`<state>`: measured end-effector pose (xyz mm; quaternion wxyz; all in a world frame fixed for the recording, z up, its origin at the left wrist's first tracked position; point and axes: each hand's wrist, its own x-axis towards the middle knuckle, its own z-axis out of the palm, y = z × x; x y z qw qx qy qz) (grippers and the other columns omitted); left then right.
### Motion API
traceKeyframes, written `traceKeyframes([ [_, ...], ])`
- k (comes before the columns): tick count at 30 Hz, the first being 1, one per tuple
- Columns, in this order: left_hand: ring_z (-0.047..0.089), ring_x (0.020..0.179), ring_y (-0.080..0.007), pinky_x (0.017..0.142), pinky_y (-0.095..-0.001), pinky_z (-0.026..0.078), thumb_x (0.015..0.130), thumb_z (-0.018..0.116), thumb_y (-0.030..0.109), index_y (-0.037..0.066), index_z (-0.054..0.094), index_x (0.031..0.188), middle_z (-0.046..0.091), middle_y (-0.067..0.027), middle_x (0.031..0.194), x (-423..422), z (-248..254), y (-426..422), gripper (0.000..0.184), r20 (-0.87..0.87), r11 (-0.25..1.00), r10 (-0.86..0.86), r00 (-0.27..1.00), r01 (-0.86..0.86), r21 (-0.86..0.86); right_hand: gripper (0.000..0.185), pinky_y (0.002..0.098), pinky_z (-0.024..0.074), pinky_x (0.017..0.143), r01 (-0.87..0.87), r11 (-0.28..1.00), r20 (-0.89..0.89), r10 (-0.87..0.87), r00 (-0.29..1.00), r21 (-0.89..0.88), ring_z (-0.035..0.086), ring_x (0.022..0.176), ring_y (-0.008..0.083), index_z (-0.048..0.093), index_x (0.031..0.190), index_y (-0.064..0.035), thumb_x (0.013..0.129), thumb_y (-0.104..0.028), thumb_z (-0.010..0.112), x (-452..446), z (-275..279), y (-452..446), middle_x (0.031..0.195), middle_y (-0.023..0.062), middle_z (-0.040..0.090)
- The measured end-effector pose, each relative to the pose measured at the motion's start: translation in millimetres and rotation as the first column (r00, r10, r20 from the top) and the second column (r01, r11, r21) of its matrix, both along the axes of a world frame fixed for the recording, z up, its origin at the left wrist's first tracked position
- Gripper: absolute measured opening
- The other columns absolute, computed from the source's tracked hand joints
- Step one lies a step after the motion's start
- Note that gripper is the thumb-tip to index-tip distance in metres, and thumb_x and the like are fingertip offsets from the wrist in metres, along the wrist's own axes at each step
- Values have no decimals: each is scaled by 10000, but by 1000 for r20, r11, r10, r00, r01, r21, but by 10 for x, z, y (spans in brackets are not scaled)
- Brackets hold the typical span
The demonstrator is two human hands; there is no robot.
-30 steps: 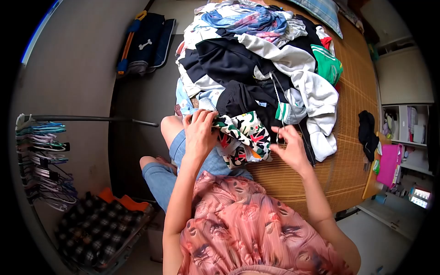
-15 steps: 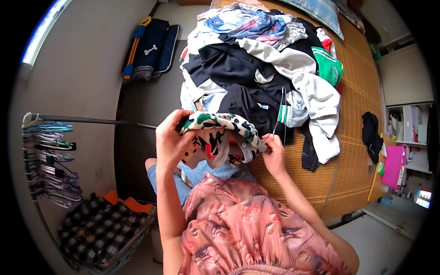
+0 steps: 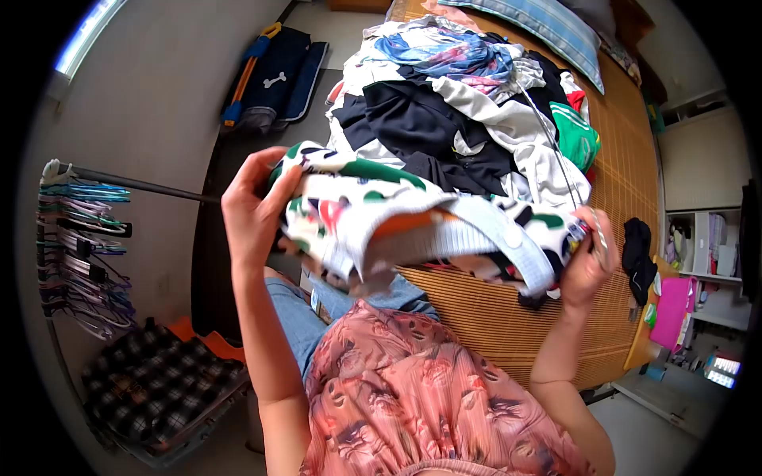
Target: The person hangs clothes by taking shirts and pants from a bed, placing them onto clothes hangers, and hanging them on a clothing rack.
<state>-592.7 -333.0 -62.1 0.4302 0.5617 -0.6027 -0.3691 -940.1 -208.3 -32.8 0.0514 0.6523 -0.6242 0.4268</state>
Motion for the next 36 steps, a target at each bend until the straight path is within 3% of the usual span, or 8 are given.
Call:
traceKeyframes([
  [3, 608, 865, -185, 758, -309, 504, 823, 714, 102, 25, 574, 1210, 596, -103, 957, -61, -516, -18, 419, 372, 958, 154, 915, -47, -282, 246, 331, 487, 739, 82, 988, -78, -72, 994, 130, 636, 847, 286, 634, 995, 6, 813, 124, 517, 13, -349, -248, 936, 131, 639],
  [7, 596, 921, -236, 805, -340, 480, 763, 728, 49, 44, 627, 1106, 617, -69, 1000, -147, -841, 222, 357, 235, 985, -161, 959, 143, 94, 157, 320, 429, 620, 131, 906, 147, -205, 968, 403, 532, 667, 196, 650, 996, -36, 946, -43, 502, 37, -650, -92, 749, 93, 544],
  [14, 432, 1254, -347, 1036, -456, 347, 595, 822, 128, 121, 559, 1218, 430, -139, 1384, -559, -1627, 161, 677, 657, 931, -224, 720, 357, -73, 160, 333, 427, 557, -161, 800, 316, -37, 948, 579, 504, 574, 196, 647, 976, -16, 917, -18, 499, 437, -1048, -55, 699, 98, 560],
  [18, 534, 1138, -290, 944, -435, 420, 751, 671, 70, 46, 578, 1116, 567, -131, 1172, -453, -1978, 44, 378, 663, 938, -210, 718, 340, -71, 294, 337, 466, 622, -157, 798, 259, 1, 966, 582, 568, 647, 212, 644, 1026, -41, 825, 82, 467, 477, -1069, 0, 741, 101, 563],
  [25, 624, 690, -263, 659, -358, 495, 913, 521, 122, -21, 577, 924, 620, -159, 789, -454, -1195, 264, 154, 115, 888, -375, 920, 321, 331, 250, 299, 475, 633, -364, 801, 582, 24, 813, 475, 590, 699, 157, 642, 1028, -10, 871, 96, 479, 770, -1272, 101, 831, 78, 631],
  [29, 520, 745, -61, 643, -250, 451, 959, 533, 133, 4, 564, 980, 576, -13, 824, -816, -745, 676, 135, -370, 731, -421, 828, 551, 401, 483, 342, 502, 724, -417, 727, 578, 34, 816, 546, 646, 855, 241, 609, 1075, -1, 689, -186, 832, 972, -1161, 142, 991, 124, 636],
  [33, 628, 891, -125, 795, -272, 501, 935, 568, 59, -33, 605, 1078, 663, -74, 930, -769, -403, 591, 175, -292, 641, -692, 660, 748, 173, 408, 359, 508, 723, -423, 774, 703, -39, 710, 470, 659, 834, 291, 614, 1047, 5, 703, -133, 786, 906, -1181, 201, 932, 150, 658],
  [36, 650, 902, -142, 812, -269, 510, 888, 568, -16, -29, 629, 1052, 681, -86, 950, -455, -418, 237, 176, -274, 838, -493, 826, 536, 108, 352, 362, 510, 704, -403, 829, 496, 181, 850, 388, 653, 816, 327, 637, 1009, 13, 676, -50, 733, 815, -845, 167, 932, 169, 655],
])
